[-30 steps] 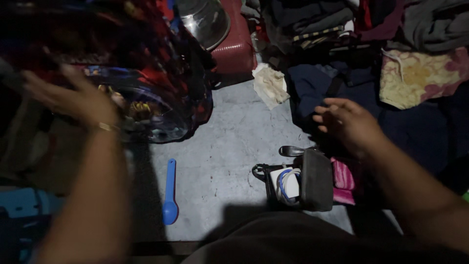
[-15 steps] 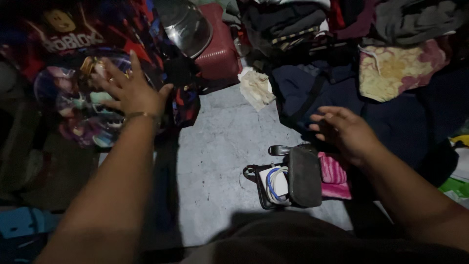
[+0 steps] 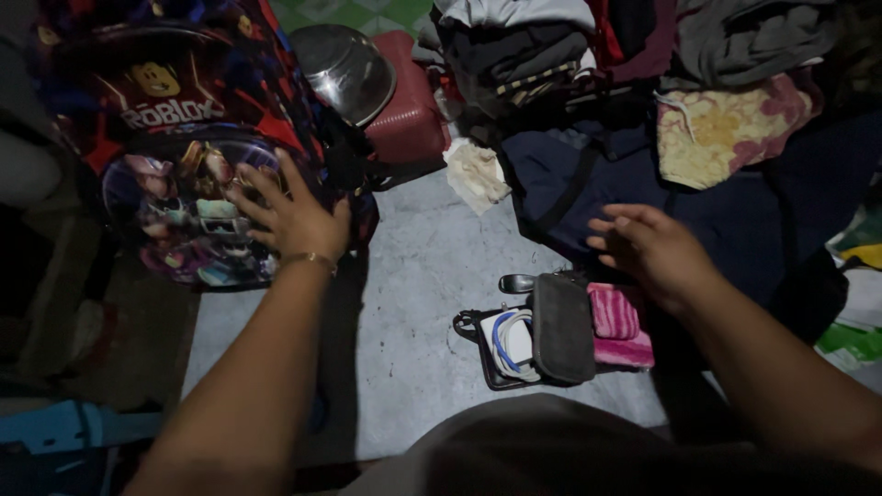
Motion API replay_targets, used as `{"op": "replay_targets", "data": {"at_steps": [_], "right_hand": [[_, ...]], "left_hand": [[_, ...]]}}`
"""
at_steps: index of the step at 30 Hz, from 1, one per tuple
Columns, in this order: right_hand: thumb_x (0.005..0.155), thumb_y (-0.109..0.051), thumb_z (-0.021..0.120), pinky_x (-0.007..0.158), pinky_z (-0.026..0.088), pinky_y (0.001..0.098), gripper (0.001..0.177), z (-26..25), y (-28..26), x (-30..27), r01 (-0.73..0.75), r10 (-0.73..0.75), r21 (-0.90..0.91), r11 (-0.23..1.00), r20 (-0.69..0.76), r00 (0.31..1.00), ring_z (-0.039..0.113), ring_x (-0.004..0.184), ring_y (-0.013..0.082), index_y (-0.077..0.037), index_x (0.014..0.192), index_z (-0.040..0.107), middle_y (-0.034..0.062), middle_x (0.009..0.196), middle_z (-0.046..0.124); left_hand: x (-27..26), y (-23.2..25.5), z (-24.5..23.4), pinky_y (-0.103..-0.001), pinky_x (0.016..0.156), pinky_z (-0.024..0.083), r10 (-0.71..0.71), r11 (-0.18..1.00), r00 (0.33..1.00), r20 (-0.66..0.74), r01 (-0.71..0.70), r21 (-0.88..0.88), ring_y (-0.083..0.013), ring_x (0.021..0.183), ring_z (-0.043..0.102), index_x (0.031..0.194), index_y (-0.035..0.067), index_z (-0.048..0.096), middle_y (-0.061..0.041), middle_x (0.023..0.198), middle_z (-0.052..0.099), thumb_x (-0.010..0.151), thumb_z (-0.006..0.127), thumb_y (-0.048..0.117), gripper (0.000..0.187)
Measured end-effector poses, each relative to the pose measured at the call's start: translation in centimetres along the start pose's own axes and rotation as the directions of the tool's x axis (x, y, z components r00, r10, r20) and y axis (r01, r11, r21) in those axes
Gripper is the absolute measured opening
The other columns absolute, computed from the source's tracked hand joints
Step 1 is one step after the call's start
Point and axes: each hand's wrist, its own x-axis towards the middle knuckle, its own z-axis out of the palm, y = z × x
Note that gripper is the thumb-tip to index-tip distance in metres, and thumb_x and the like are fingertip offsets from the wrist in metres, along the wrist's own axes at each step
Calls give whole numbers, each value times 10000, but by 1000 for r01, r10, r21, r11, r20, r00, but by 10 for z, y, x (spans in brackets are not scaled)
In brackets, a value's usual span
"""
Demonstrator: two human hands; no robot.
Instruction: The person packs a small black pouch with a towel, hairbrush, and charging cable, then places the pouch into a blue duffel bag. They then place several bottles of toiletries and a white cloth into a small dark drawstring bag.
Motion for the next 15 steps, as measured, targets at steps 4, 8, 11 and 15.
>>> {"op": "replay_targets", "data": {"at_steps": [4,8,11,15], "right_hand": [[1020,-161,517,880,531,330,334,-9,10,-17,127,-129,-121,984,-9,992,687,1089,211,-44,1323,596,124,1278,705],[1015,-153,583,823,516,332,280,-14,26,-45,208,-252,-380,901,-69,965,664,971,220,-57,1264,670,147,1151,718],[982,-154,615,872,518,362,276,-24,38,-69,316,-446,-623,716,-60,893,670,994,258,-62,1231,691,145,1151,702],[924,-138,662,1069,415,474,282,-36,55,-89,448,-712,-851,274,134,689,550,1253,397,-52,1188,714,171,1304,669]], "left_hand": [[-27,-3,10,-807,1135,141,106,994,992,-64,-104,26,-559,1513,-123,1683,252,60,-228,1689,-155,836,800,507,1153],[-49,2,20,-791,1132,112,148,989,988,38,-148,3,-540,1523,-92,1666,241,89,-247,1680,-128,778,814,494,1174],[-79,13,31,-770,1150,94,242,970,969,54,-241,-27,-529,1527,-68,1654,231,164,-247,1682,-95,767,810,516,1134],[-136,38,54,-734,1143,70,454,890,868,202,-452,-61,-536,1513,-83,1610,183,263,-261,1673,-57,783,744,630,1056]]}}
